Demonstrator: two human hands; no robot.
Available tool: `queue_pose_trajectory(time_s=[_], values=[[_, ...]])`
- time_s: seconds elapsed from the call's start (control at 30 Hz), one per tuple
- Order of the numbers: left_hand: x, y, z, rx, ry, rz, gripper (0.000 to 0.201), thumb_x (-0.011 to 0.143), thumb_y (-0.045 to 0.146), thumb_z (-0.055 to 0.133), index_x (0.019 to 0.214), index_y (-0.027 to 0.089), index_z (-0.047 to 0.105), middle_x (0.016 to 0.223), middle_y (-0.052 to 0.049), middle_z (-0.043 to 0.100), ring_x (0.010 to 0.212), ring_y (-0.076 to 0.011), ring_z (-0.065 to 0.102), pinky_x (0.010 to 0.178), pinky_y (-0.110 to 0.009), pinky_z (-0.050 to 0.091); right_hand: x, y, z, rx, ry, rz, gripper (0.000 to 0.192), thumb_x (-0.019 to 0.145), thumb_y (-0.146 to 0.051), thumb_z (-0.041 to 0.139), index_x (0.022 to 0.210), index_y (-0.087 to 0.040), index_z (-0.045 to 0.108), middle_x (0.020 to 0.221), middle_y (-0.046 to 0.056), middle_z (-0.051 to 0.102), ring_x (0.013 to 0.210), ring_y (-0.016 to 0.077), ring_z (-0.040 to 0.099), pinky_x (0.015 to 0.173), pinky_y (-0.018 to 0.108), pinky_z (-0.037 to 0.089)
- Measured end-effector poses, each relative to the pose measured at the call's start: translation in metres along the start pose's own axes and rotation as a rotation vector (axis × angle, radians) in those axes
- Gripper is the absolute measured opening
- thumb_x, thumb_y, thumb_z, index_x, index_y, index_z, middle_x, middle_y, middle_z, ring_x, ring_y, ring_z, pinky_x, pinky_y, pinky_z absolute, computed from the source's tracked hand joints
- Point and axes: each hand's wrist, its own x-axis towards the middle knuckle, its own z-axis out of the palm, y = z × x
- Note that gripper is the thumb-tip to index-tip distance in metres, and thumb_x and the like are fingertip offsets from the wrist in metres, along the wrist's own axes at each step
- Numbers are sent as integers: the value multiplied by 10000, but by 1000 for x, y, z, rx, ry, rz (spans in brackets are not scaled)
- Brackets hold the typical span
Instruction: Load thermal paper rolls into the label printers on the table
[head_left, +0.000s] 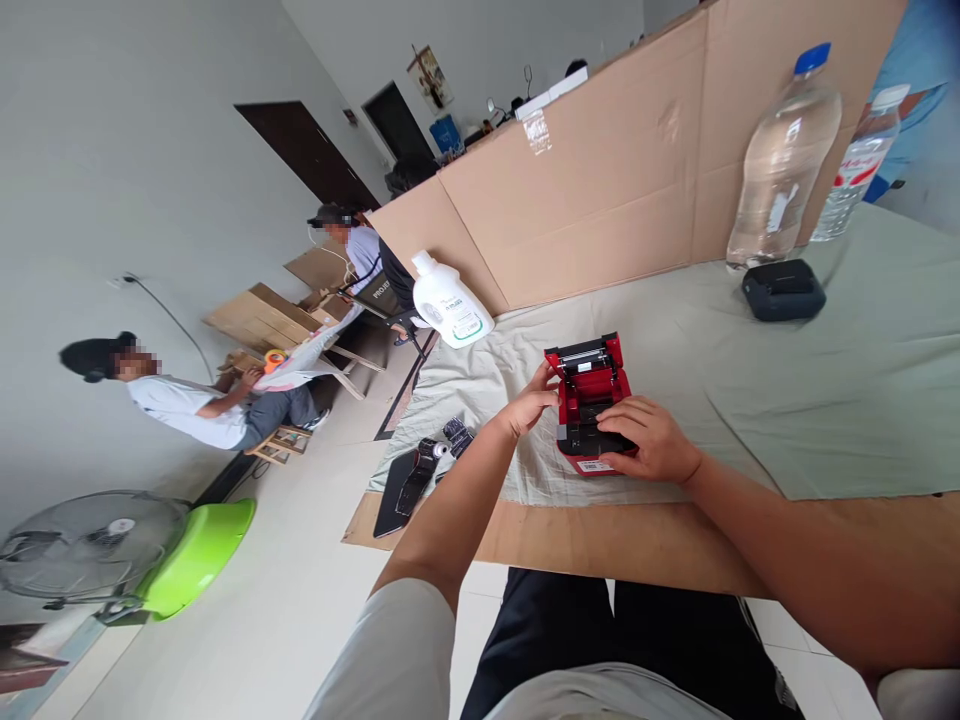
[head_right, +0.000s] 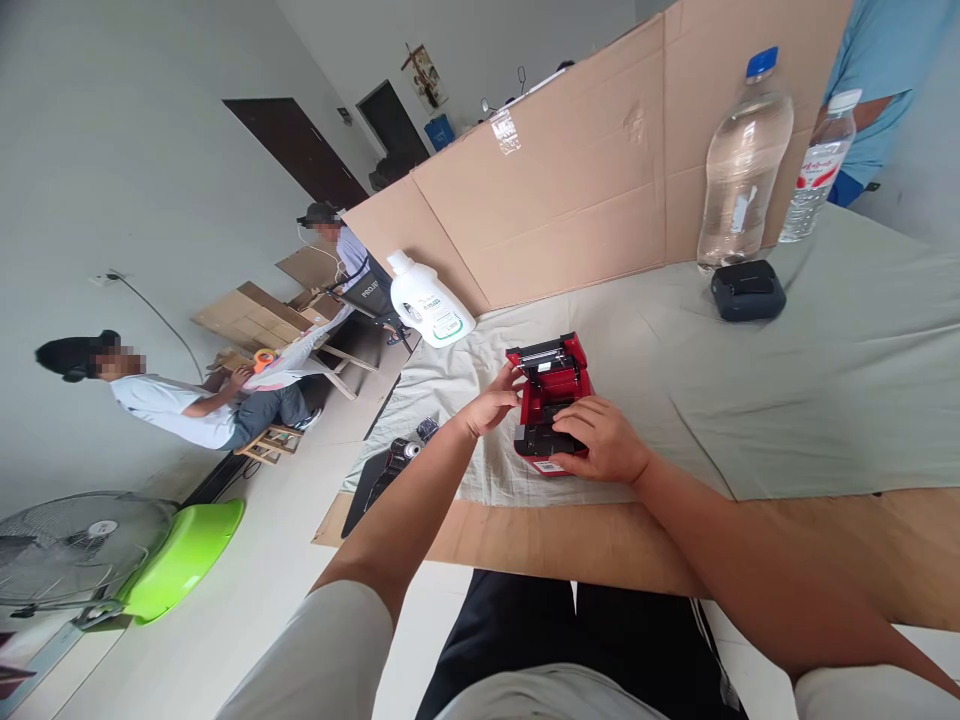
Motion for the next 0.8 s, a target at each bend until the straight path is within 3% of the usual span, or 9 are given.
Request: queue_pose_trajectory(time_s=[0.13, 0.27, 0.33, 0.43, 0.5, 0.6, 0.7, 0.8], values=[[1, 12, 7, 43, 89, -77, 845, 530, 169, 575, 1358, 286, 453, 1389, -51, 523, 1008, -203, 607, 905, -374, 466, 0, 3, -5, 49, 29, 42, 296, 908, -487, 593, 995, -213, 663, 982, 100, 750, 873, 236, 685, 792, 429, 549], [-3, 22, 19, 413, 475, -235, 558, 659, 206, 619, 1213, 198, 553, 1232, -114, 613, 1044, -254, 608, 892, -398, 473, -2, 13, -9, 63, 169, 224, 263, 989, -353, 438, 949, -226, 666, 940, 85, 737, 877, 230, 670, 806, 437, 526], [-7, 26, 29, 593, 551, -239, 346, 724, 249, 642, 1060, 176, 605, 1075, -118, 660, 1014, -274, 612, 896, -412, 466, -4, 18, -10, 36, 242, 302, 279, 999, -272, 402, 916, -225, 664, 904, 80, 728, 866, 229, 655, 804, 435, 521], [-8, 33, 46, 908, 313, -110, 129, 790, 247, 629, 912, 208, 650, 919, -57, 701, 921, -236, 642, 872, -362, 487, -7, 24, -8, 1, 266, 345, 289, 1002, -236, 398, 884, -223, 661, 872, 74, 718, 847, 232, 640, 796, 440, 516], [-2, 39, 57, 1109, 77, -39, 187, 798, 223, 634, 977, 228, 685, 999, -39, 732, 969, -228, 656, 897, -337, 493, -8, 26, -7, -9, 241, 353, 290, 1003, -237, 402, 873, -233, 661, 866, 70, 715, 847, 236, 639, 795, 448, 515], [14, 47, 70, 1399, -177, -99, 362, 773, 226, 681, 1134, 223, 693, 1186, -74, 721, 1130, -280, 632, 984, -368, 467, -10, 28, -6, -27, 224, 361, 302, 1005, -244, 396, 863, -247, 663, 863, 67, 714, 853, 238, 644, 801, 455, 517], [29, 51, 78, 1509, -273, -180, 335, 743, 204, 703, 1076, 177, 729, 1145, -134, 730, 1136, -333, 635, 1011, -431, 447, -11, 31, -7, -33, 221, 363, 310, 1005, -254, 396, 855, -243, 667, 853, 66, 714, 850, 236, 644, 803, 447, 520], [33, 51, 82, 1492, -260, -205, 264, 713, 168, 706, 972, 154, 753, 1054, -147, 745, 1104, -343, 647, 1020, -446, 439, -14, 33, -8, -33, 180, 366, 313, 1002, -274, 404, 858, -238, 679, 869, 68, 718, 867, 237, 644, 824, 441, 518]])
